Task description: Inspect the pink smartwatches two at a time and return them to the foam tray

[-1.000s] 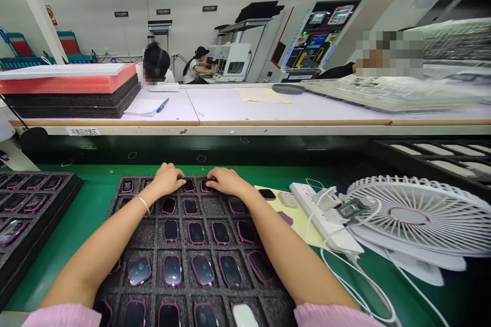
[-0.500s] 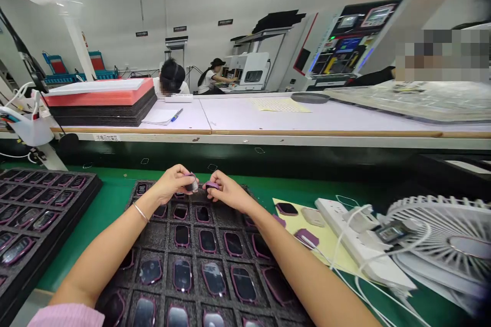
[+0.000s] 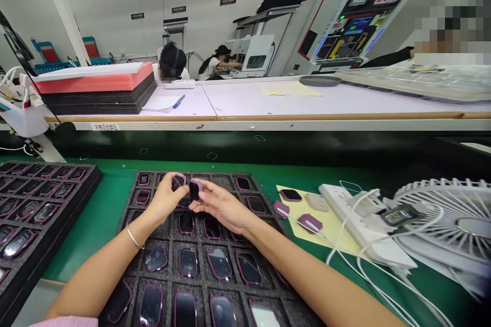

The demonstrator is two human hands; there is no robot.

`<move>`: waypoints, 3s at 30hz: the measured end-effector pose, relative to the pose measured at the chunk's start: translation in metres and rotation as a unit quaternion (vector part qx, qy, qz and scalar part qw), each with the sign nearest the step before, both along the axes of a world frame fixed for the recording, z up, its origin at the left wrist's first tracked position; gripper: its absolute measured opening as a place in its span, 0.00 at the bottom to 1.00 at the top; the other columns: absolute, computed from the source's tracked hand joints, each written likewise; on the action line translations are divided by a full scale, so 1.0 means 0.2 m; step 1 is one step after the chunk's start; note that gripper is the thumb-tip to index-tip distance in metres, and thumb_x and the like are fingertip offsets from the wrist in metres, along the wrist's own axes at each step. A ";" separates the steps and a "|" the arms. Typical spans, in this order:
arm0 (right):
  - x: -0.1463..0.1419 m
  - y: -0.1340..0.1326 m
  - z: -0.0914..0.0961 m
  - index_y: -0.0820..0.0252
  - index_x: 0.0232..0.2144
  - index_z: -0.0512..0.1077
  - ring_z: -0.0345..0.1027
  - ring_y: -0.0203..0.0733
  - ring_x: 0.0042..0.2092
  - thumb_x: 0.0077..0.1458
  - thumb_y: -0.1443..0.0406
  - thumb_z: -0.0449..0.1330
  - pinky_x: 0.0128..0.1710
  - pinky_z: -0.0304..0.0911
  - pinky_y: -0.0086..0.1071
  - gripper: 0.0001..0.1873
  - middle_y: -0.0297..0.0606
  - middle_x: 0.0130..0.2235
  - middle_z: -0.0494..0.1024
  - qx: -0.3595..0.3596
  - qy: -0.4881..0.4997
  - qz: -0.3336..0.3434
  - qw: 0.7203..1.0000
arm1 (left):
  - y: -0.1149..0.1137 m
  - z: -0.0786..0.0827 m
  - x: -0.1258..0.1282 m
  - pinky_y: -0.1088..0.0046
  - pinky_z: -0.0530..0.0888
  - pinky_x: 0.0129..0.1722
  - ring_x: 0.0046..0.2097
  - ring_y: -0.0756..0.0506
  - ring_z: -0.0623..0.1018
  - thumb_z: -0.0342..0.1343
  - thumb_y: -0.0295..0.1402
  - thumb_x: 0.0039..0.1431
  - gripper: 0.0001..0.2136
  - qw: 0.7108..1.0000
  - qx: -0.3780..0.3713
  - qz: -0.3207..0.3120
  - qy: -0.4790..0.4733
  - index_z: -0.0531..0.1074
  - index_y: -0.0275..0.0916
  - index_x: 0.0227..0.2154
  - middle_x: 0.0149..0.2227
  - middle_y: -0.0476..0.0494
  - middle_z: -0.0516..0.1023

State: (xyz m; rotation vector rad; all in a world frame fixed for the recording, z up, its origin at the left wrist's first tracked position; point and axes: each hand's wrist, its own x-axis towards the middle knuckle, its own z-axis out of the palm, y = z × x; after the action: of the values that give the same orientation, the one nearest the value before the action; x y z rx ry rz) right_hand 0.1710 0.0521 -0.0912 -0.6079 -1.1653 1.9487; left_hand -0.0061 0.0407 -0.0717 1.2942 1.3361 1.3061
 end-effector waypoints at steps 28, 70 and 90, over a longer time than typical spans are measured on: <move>0.02 0.03 -0.02 0.55 0.51 0.71 0.68 0.34 0.31 0.51 0.60 0.72 0.34 0.62 0.30 0.26 0.33 0.35 0.73 -0.014 0.070 0.064 0.995 | -0.05 -0.02 0.01 0.68 0.70 0.45 0.46 0.43 0.73 0.55 0.33 0.54 0.15 0.986 0.067 -0.007 0.154 0.67 0.40 0.45 0.42 0.44 0.75; 0.04 0.03 -0.01 0.54 0.51 0.71 0.69 0.34 0.32 0.50 0.59 0.72 0.35 0.63 0.31 0.27 0.36 0.41 0.75 -0.004 0.077 0.064 0.995 | -0.07 0.00 0.02 0.70 0.71 0.42 0.41 0.46 0.74 0.55 0.31 0.52 0.16 0.987 0.047 -0.006 0.151 0.68 0.39 0.45 0.40 0.44 0.76; 0.05 0.03 -0.01 0.56 0.52 0.69 0.70 0.34 0.32 0.52 0.61 0.71 0.35 0.64 0.30 0.26 0.37 0.42 0.76 0.000 0.088 0.077 0.993 | -0.10 0.03 0.03 0.73 0.69 0.34 0.35 0.48 0.72 0.55 0.34 0.53 0.17 0.988 0.052 -0.015 0.146 0.68 0.37 0.46 0.38 0.45 0.75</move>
State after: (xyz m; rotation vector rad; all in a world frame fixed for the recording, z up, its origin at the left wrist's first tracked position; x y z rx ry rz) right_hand 0.1800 0.0575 -0.0941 -0.3462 -1.1294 2.0852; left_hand -0.0002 0.0211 -0.0665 1.6203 1.4561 1.2121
